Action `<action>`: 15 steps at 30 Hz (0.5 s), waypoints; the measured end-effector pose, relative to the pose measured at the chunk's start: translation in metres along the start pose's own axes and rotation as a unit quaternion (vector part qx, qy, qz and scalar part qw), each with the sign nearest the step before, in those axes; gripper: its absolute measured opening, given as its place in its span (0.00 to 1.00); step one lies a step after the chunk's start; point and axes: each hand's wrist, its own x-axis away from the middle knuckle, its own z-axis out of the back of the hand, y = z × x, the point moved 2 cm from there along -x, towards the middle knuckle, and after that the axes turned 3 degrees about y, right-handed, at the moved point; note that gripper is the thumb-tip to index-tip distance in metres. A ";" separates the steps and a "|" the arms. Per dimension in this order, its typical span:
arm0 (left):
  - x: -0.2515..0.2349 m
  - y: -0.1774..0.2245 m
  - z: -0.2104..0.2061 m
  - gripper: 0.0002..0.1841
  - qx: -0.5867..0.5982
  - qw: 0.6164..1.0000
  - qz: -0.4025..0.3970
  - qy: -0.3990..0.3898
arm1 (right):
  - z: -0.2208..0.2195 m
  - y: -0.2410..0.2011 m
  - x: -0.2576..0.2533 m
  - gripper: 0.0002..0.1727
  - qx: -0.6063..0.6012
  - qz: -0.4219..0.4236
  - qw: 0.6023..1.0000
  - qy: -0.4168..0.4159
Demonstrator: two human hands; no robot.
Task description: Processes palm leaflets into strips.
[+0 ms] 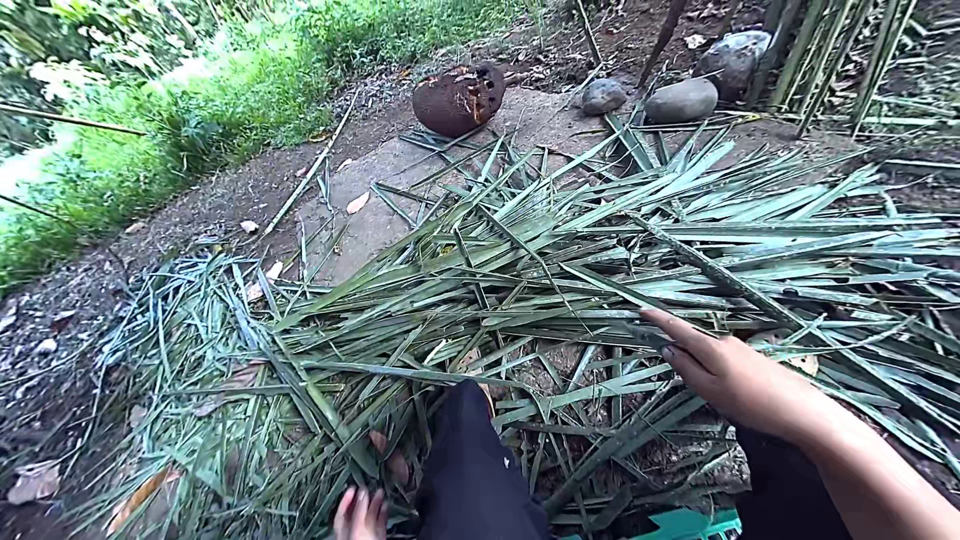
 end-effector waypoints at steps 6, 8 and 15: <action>-0.156 0.012 -0.159 0.19 -0.468 0.853 -0.197 -0.118 | 0.001 0.004 0.009 0.32 0.015 0.053 0.998 0.042; -0.191 0.005 -0.194 0.24 -0.564 0.794 -0.193 -0.121 | 0.010 -0.004 0.008 0.31 0.010 0.035 0.999 -0.001; -0.247 -0.027 -0.228 0.22 -0.703 0.674 -0.176 -0.144 | 0.008 -0.010 -0.006 0.29 0.015 0.035 0.999 -0.033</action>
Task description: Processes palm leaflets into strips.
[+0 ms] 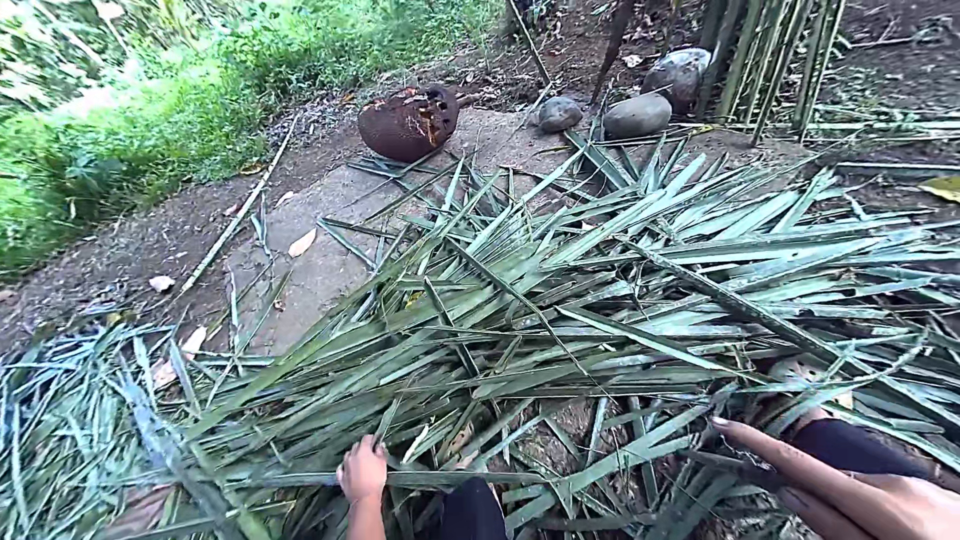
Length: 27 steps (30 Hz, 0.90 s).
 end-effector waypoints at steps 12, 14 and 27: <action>0.201 -0.016 0.222 0.15 0.345 0.864 -0.284 0.231 | -0.027 -0.036 0.015 0.25 -0.143 0.143 0.977 0.069; 0.219 0.003 0.254 0.11 0.412 0.820 -0.319 0.239 | -0.029 -0.047 0.015 0.27 -0.200 0.152 0.967 0.050; 0.331 0.221 0.267 0.20 0.198 0.724 -0.574 0.327 | 0.010 -0.103 -0.012 0.16 -0.712 0.094 0.642 0.268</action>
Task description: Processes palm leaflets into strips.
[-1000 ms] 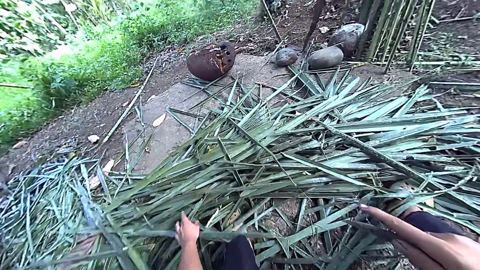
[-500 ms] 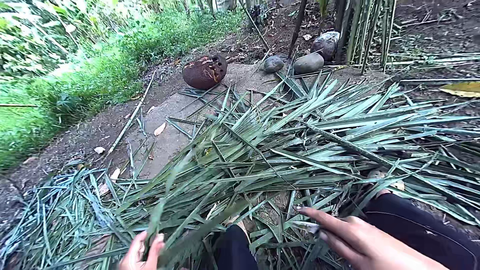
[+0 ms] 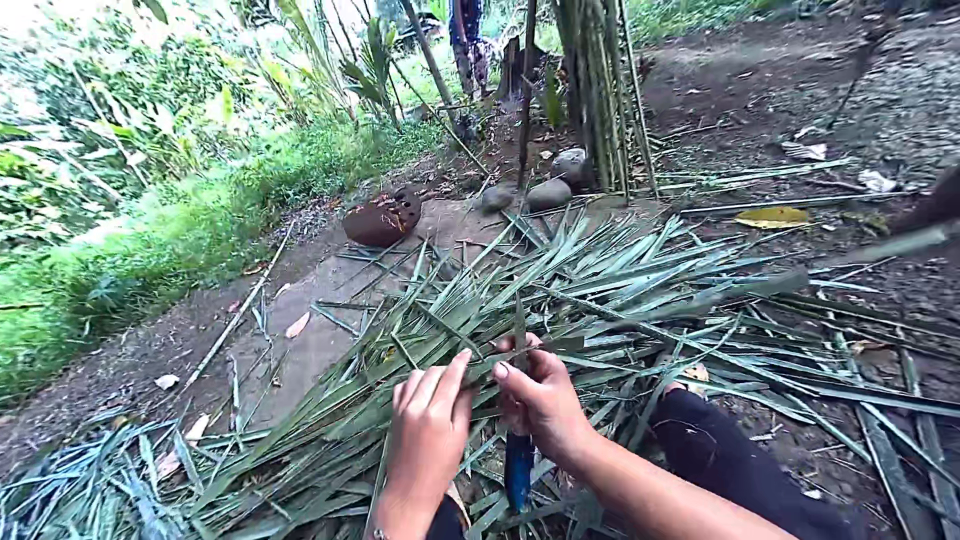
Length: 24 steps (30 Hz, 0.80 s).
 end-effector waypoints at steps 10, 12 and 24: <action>0.058 -0.011 0.000 0.19 0.357 0.875 0.235 -0.227 | 0.085 -0.071 -0.028 0.07 0.020 0.127 0.991 -0.034; 0.066 -0.007 0.001 0.15 0.359 0.877 0.237 -0.214 | 0.091 -0.079 -0.032 0.09 0.009 0.135 0.990 -0.038; 0.089 -0.002 -0.007 0.12 0.310 0.898 0.273 -0.154 | 0.108 -0.083 -0.035 0.06 0.029 0.157 0.987 0.027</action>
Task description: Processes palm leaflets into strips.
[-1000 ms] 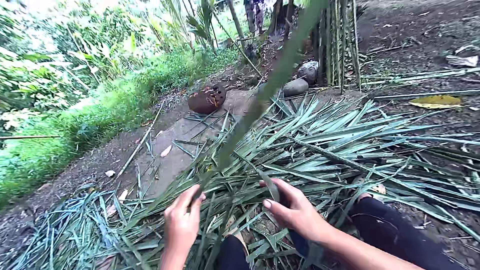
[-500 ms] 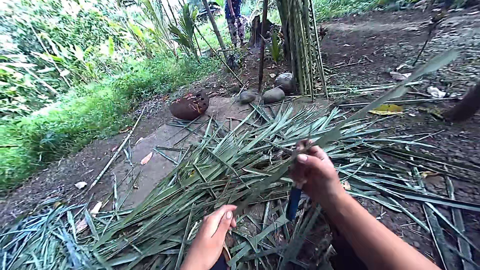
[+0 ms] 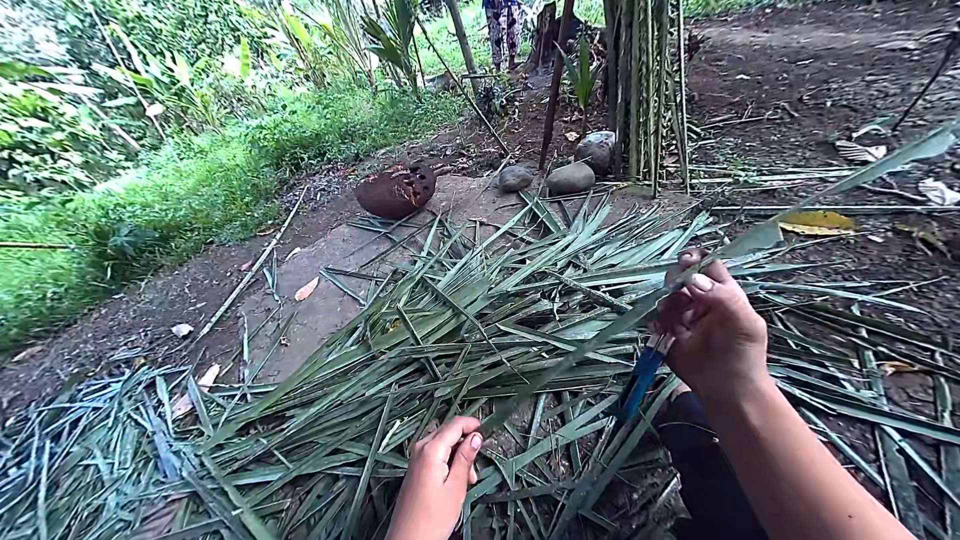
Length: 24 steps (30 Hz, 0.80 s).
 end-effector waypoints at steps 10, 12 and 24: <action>0.008 0.028 -0.021 0.12 0.309 0.942 0.078 0.107 | -0.056 0.048 0.095 0.34 0.028 -0.400 0.823 -0.402; 0.010 0.031 -0.026 0.12 0.326 0.938 0.061 0.100 | -0.063 0.053 0.102 0.31 0.015 -0.413 0.805 -0.425; 0.014 0.032 -0.030 0.11 0.449 0.888 0.100 -0.008 | -0.051 0.054 0.098 0.21 0.096 -0.306 0.831 -0.455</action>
